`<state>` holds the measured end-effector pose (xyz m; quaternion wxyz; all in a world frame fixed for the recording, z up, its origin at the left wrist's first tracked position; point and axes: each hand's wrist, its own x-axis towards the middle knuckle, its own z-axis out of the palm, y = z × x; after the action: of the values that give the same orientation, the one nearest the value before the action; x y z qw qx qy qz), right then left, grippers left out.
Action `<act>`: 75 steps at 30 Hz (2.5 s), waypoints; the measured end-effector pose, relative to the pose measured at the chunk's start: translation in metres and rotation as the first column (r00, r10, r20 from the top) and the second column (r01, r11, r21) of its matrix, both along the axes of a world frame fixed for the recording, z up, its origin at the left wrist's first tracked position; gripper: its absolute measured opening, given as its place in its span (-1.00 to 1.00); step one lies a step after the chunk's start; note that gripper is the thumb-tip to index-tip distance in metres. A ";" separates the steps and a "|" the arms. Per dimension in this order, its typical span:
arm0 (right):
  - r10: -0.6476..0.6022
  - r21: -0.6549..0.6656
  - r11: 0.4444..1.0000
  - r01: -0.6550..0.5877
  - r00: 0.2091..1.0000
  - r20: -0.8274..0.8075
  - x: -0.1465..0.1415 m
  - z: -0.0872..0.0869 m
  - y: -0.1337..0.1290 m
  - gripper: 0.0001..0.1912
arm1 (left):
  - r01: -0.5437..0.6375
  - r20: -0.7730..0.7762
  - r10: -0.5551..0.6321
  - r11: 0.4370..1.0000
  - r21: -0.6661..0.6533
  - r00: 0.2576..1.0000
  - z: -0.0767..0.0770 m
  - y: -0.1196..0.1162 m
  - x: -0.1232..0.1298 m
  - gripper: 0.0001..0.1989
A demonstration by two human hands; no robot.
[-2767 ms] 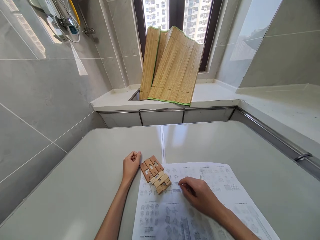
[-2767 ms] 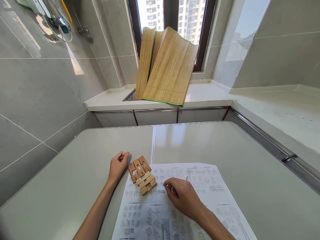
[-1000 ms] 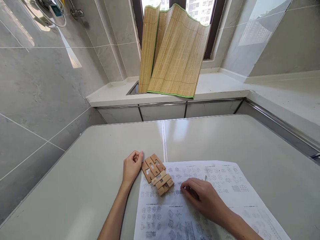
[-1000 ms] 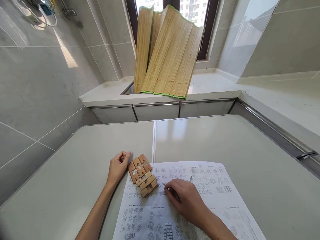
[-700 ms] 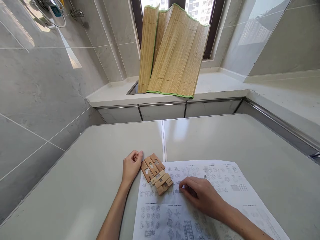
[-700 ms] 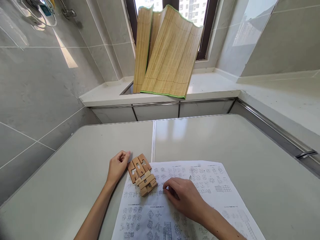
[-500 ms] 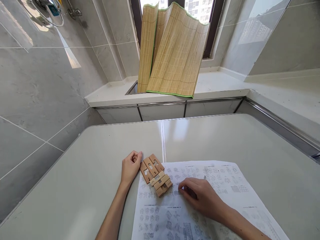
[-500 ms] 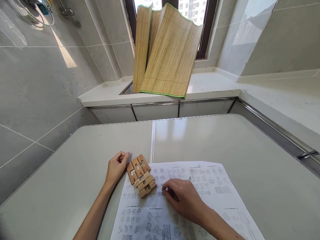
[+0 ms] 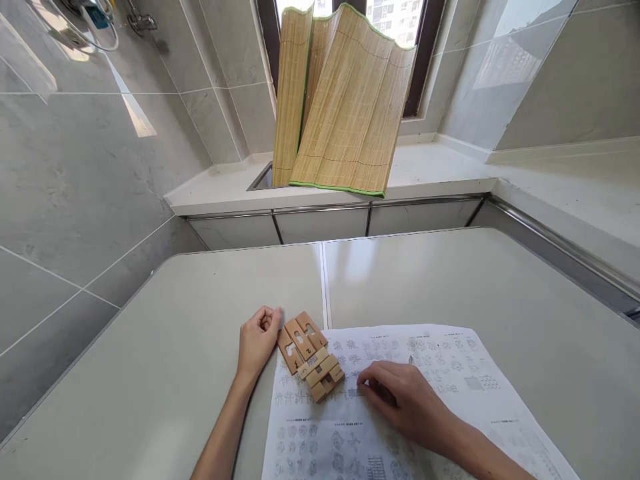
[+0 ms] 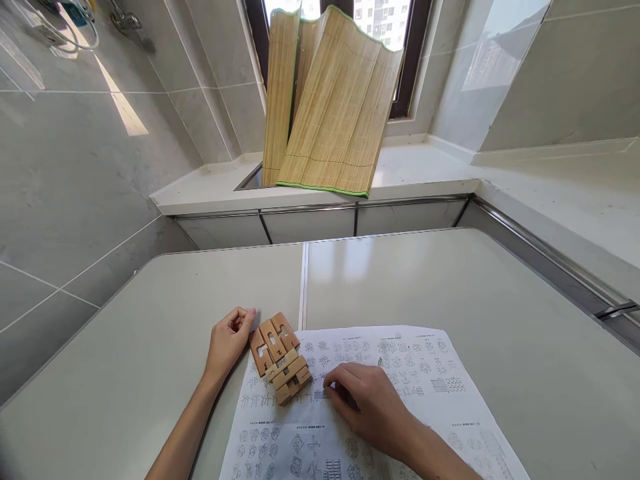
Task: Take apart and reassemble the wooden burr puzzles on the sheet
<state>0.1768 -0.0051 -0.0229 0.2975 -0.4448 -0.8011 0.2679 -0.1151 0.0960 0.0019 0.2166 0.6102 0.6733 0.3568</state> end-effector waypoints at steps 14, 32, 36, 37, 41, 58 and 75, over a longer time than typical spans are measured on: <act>0.014 0.041 0.999 -0.014 1.000 0.000 0.000 -0.001 0.000 -0.85 | 0.014 -0.030 -0.015 1.000 -0.024 0.999 0.004 -0.005 0.005 -0.56; 0.014 0.028 1.000 -0.013 1.000 -0.016 0.000 0.000 0.001 -0.85 | 0.262 -0.270 -0.216 0.954 0.148 0.938 0.007 -0.012 0.014 -0.74; 0.011 0.028 1.000 -0.010 1.000 -0.013 0.000 0.002 0.001 -0.84 | 0.505 -0.356 -0.442 0.857 0.104 0.824 0.010 -0.016 0.018 -0.78; 0.011 0.030 0.999 -0.010 1.000 -0.009 0.000 0.002 0.001 -0.84 | 0.533 -0.367 -0.471 0.842 0.084 0.802 0.010 -0.018 0.018 -0.75; 0.012 0.031 0.999 -0.012 1.000 0.003 0.001 0.001 0.001 -0.85 | 0.560 -0.371 -0.513 0.828 0.024 0.774 0.009 -0.021 0.014 -0.71; 0.014 0.029 0.999 -0.014 1.000 -0.001 0.001 0.004 -0.001 -0.84 | 0.472 -0.424 -0.414 0.881 0.037 0.806 0.001 -0.034 0.001 -0.66; 0.015 0.025 1.000 -0.015 1.000 0.019 0.002 0.002 -0.002 -0.85 | 0.554 -0.558 -0.478 0.831 -0.038 0.678 0.005 -0.044 0.003 -0.54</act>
<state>0.1792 -0.0069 -0.0208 0.2937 -0.4374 -0.8106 0.2557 -0.1125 0.0520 0.0065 0.0661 0.8639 0.4805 0.1361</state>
